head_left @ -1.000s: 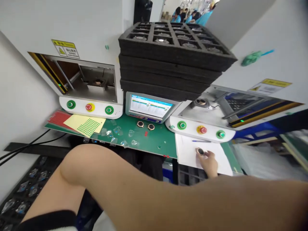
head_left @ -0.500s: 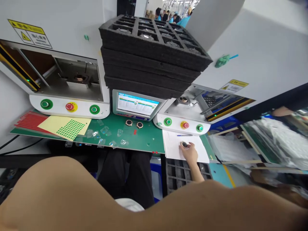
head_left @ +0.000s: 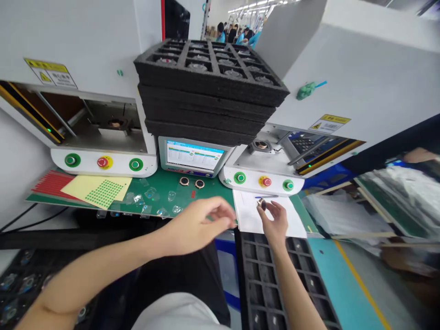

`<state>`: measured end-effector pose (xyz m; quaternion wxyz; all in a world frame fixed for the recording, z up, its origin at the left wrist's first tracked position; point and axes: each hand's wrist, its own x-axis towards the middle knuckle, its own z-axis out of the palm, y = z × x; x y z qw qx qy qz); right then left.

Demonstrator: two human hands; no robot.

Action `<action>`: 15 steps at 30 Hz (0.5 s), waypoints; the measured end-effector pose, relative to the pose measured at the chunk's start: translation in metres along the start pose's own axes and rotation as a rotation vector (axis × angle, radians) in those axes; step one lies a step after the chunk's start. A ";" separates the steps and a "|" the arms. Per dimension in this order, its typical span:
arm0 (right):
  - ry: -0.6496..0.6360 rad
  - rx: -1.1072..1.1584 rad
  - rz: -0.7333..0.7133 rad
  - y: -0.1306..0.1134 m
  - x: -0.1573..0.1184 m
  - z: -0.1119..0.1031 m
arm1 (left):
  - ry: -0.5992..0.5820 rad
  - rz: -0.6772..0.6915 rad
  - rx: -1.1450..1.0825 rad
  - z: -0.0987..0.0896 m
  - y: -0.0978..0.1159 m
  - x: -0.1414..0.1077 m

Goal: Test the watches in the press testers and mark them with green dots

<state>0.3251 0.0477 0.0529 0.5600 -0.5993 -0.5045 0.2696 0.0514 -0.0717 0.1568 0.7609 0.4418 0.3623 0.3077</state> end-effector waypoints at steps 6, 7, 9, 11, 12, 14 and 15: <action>-0.076 0.434 0.107 -0.065 -0.071 0.048 | -0.104 -0.141 -0.049 -0.047 0.022 0.063; -0.144 0.546 0.141 -0.076 -0.079 0.055 | -0.126 -0.160 -0.096 -0.047 0.021 0.066; -0.271 0.735 0.215 -0.092 -0.091 0.068 | -0.144 -0.147 -0.249 -0.043 0.018 0.068; -0.347 0.819 0.272 -0.100 -0.098 0.078 | -0.133 -0.089 -0.413 -0.037 0.015 0.066; -0.372 0.842 0.291 -0.101 -0.100 0.081 | -0.120 -0.067 -0.471 -0.034 0.015 0.064; -0.407 0.860 0.304 -0.099 -0.104 0.085 | -0.063 -0.053 -0.535 -0.029 0.014 0.062; -0.417 0.858 0.301 -0.098 -0.106 0.085 | -0.024 -0.062 -0.545 -0.028 0.014 0.061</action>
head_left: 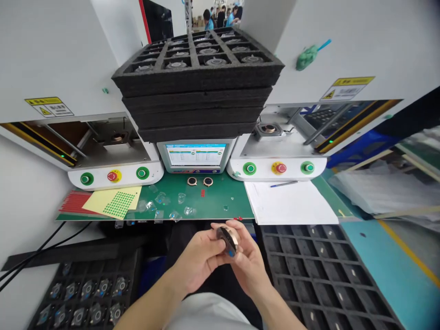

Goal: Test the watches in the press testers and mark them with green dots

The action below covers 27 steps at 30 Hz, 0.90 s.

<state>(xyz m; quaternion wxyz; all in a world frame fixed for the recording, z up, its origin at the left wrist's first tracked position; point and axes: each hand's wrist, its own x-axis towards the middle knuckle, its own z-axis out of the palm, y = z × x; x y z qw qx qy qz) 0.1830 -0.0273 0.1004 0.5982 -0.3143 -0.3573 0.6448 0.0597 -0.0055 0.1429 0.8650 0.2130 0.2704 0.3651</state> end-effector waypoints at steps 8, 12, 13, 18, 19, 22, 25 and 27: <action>0.053 -0.189 -0.177 -0.003 -0.011 -0.006 | 0.293 0.155 0.276 0.000 -0.001 -0.007; 0.121 -0.334 -0.264 -0.008 -0.013 0.002 | 0.313 0.246 0.380 0.002 0.000 -0.010; 0.128 -0.362 -0.280 -0.009 -0.014 0.004 | 0.311 0.256 0.418 0.002 -0.001 -0.011; 0.154 -0.468 -0.342 -0.011 -0.019 0.007 | 0.325 0.254 0.612 -0.003 -0.005 -0.012; 0.166 -0.485 -0.353 -0.012 -0.020 0.007 | 0.323 0.253 0.618 -0.003 -0.005 -0.012; 0.218 -0.525 -0.371 -0.013 -0.021 0.007 | 0.287 0.272 0.587 -0.002 -0.006 -0.011; 0.229 -0.520 -0.361 -0.015 -0.019 0.008 | 0.255 0.291 0.537 0.002 -0.005 -0.011; 0.226 -0.505 -0.358 -0.017 -0.017 0.009 | 0.235 0.277 0.503 0.003 -0.005 -0.011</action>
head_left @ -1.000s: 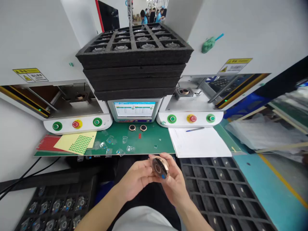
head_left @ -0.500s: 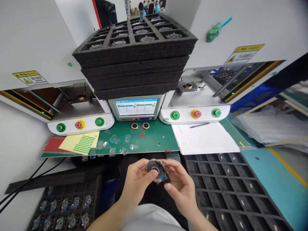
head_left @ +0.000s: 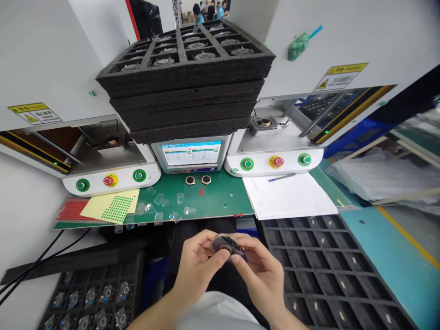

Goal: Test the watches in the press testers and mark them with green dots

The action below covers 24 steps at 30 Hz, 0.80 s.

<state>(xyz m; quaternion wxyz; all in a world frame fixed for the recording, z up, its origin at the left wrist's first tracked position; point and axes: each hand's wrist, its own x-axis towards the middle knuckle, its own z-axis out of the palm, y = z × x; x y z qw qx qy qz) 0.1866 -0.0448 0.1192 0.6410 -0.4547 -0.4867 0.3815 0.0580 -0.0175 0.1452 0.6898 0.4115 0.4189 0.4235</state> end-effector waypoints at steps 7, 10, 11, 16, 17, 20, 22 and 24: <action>0.034 -0.055 0.030 0.000 0.003 -0.002 | -0.038 -0.004 -0.171 0.003 -0.012 -0.003; 0.047 -0.088 0.026 -0.001 0.003 -0.002 | -0.050 -0.011 -0.190 0.003 -0.013 -0.004; 0.046 -0.089 0.020 -0.001 0.003 -0.002 | -0.052 -0.013 -0.186 0.002 -0.013 -0.004; 0.003 -0.088 -0.028 -0.002 0.003 -0.004 | -0.054 -0.024 -0.037 -0.003 -0.010 -0.006; -0.004 -0.094 -0.039 -0.002 0.003 -0.005 | -0.054 -0.021 0.006 -0.004 -0.010 -0.006; 0.000 -0.109 -0.036 -0.001 0.005 -0.007 | -0.060 -0.019 0.120 -0.005 -0.007 -0.006; -0.006 -0.107 0.015 0.000 0.008 -0.009 | -0.081 -0.031 0.236 -0.005 -0.004 -0.006; -0.086 -0.086 0.106 -0.001 0.011 -0.011 | -0.107 -0.042 0.356 -0.005 -0.004 -0.006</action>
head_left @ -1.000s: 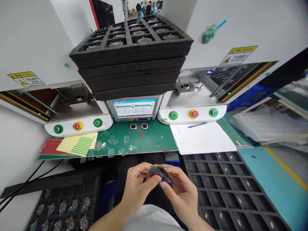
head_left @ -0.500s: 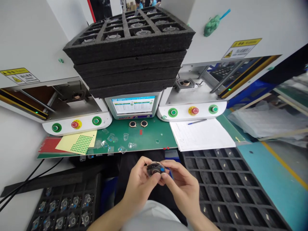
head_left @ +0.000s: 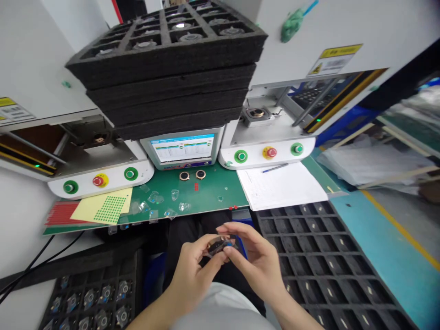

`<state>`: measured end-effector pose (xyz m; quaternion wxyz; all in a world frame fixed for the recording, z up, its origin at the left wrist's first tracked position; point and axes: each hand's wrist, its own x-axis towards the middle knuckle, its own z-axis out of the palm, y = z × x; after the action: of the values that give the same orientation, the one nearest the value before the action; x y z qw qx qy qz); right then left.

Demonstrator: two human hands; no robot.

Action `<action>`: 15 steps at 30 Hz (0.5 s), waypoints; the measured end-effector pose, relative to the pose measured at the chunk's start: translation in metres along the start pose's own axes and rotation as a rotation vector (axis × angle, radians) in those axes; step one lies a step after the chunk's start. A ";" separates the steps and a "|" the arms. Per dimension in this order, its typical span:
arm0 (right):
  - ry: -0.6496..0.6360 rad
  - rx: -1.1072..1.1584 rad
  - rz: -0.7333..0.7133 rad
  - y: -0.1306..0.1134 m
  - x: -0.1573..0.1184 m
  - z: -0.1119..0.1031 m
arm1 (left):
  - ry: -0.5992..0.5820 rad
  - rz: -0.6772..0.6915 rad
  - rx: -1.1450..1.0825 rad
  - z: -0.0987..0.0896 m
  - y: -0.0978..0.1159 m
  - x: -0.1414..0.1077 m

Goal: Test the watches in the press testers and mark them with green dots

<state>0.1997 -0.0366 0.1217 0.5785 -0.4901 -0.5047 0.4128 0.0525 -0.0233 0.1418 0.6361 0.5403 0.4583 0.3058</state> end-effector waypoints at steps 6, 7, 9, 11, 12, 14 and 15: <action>-0.135 -0.055 0.159 0.023 -0.013 -0.017 | -0.078 -0.099 0.123 -0.004 -0.021 0.006; -0.098 -0.163 0.152 0.035 -0.017 -0.024 | -0.078 -0.110 0.173 -0.007 -0.027 0.008; -0.026 -0.391 0.162 0.067 -0.023 -0.043 | -0.074 -0.120 0.311 -0.015 -0.039 0.011; 0.023 -0.534 0.207 0.106 -0.023 -0.068 | -0.085 -0.136 0.435 -0.023 -0.049 0.012; 0.043 -0.599 0.234 0.126 -0.021 -0.081 | -0.095 -0.150 0.470 -0.027 -0.054 0.011; 0.092 -0.734 0.289 0.164 -0.014 -0.107 | -0.086 -0.168 0.486 -0.035 -0.063 0.007; 0.124 -0.801 0.308 0.179 -0.011 -0.118 | -0.069 -0.171 0.477 -0.038 -0.067 0.004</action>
<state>0.3180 -0.0329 -0.0580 0.3038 -0.7692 -0.5104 0.2357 0.0123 -0.0192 0.0761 0.5296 0.6443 0.5395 0.1156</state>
